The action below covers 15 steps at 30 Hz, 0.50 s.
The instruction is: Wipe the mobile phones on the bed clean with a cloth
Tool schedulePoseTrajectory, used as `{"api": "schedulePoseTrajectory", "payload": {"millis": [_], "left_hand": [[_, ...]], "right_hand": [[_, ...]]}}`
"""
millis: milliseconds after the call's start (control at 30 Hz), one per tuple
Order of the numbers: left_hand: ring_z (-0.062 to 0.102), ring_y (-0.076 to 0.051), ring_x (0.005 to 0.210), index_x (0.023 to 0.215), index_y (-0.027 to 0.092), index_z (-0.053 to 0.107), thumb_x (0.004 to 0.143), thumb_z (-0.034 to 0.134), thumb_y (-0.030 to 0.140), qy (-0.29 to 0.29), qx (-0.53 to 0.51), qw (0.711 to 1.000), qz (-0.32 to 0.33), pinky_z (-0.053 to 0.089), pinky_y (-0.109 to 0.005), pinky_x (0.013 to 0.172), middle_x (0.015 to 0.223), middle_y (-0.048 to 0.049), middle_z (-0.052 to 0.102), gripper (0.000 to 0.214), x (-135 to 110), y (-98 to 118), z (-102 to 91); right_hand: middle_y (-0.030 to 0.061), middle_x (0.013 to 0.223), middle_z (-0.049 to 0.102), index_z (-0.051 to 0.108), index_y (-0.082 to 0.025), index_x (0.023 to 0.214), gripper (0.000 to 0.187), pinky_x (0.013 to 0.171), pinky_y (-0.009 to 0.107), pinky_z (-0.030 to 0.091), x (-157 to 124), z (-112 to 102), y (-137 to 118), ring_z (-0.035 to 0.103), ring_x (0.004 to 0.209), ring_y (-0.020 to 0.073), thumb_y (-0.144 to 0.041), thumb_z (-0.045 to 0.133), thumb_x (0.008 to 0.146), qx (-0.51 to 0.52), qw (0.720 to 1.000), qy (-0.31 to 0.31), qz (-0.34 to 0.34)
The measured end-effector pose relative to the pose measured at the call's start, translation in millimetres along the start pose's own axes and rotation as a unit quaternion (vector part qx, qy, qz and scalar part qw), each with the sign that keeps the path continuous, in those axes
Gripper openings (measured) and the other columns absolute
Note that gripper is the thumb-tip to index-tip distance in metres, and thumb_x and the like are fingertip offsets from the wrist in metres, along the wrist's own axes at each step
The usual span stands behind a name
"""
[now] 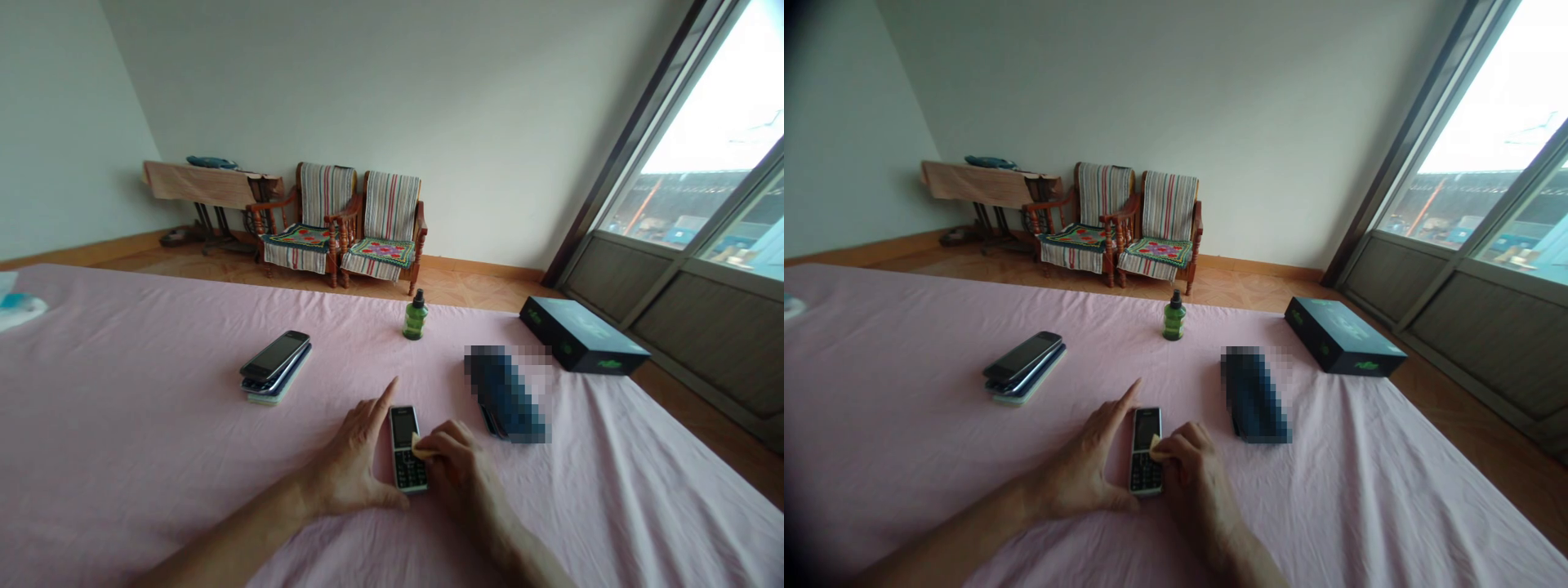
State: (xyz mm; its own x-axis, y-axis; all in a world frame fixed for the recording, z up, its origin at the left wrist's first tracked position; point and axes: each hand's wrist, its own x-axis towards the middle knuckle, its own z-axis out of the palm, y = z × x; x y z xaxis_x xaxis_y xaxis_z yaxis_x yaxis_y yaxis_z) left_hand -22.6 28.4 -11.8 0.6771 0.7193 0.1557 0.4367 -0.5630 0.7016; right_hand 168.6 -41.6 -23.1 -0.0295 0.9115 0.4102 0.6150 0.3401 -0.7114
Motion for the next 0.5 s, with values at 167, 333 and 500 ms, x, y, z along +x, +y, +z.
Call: {"api": "schedulePoseTrajectory", "payload": {"millis": [167, 333, 500], "left_hand": [[0.042, -0.034, 0.122, 0.148, 0.032, -0.010, 0.048, 0.092, 0.030, 0.006, 0.009, 1.000, 0.007, 0.033, -0.053, 0.103, 0.134, -0.0114, 0.043, 0.143, -0.3, -0.7, 0.9], [0.034, -0.038, 0.130, 0.150, 0.027, 0.003, 0.050, 0.089, 0.043, -0.007, 0.045, 0.999, 0.008, 0.026, -0.056, 0.107, 0.144, -0.0151, 0.036, 0.133, -0.3, -2.3, 0.1], [0.037, -0.038, 0.128, 0.143, 0.019, 0.033, 0.048, 0.086, 0.052, -0.015, 0.091, 0.996, 0.005, 0.028, -0.054, 0.107, 0.139, -0.0157, 0.042, 0.114, 1.2, 1.8, -3.5]], "right_hand": [[0.0039, 0.079, 0.059, 0.069, -0.017, 0.080, 0.036, 0.066, 0.025, 0.041, -3.0, -3.4, -3.8, 0.055, 0.076, 0.0155, 0.008, 0.046, 0.071, -0.002, 0.999, -0.045, -0.006], [0.0028, 0.078, 0.059, 0.068, -0.017, 0.074, 0.033, 0.066, 0.024, 0.041, -4.1, -10.7, -8.1, 0.055, 0.075, 0.0144, 0.009, 0.048, 0.070, 0.001, 0.998, -0.063, -0.017], [0.0032, 0.079, 0.058, 0.069, -0.018, 0.081, 0.036, 0.067, 0.026, 0.041, -1.6, -12.6, -8.1, 0.054, 0.076, 0.0152, 0.009, 0.047, 0.071, -0.007, 0.999, -0.034, -0.028]]}}
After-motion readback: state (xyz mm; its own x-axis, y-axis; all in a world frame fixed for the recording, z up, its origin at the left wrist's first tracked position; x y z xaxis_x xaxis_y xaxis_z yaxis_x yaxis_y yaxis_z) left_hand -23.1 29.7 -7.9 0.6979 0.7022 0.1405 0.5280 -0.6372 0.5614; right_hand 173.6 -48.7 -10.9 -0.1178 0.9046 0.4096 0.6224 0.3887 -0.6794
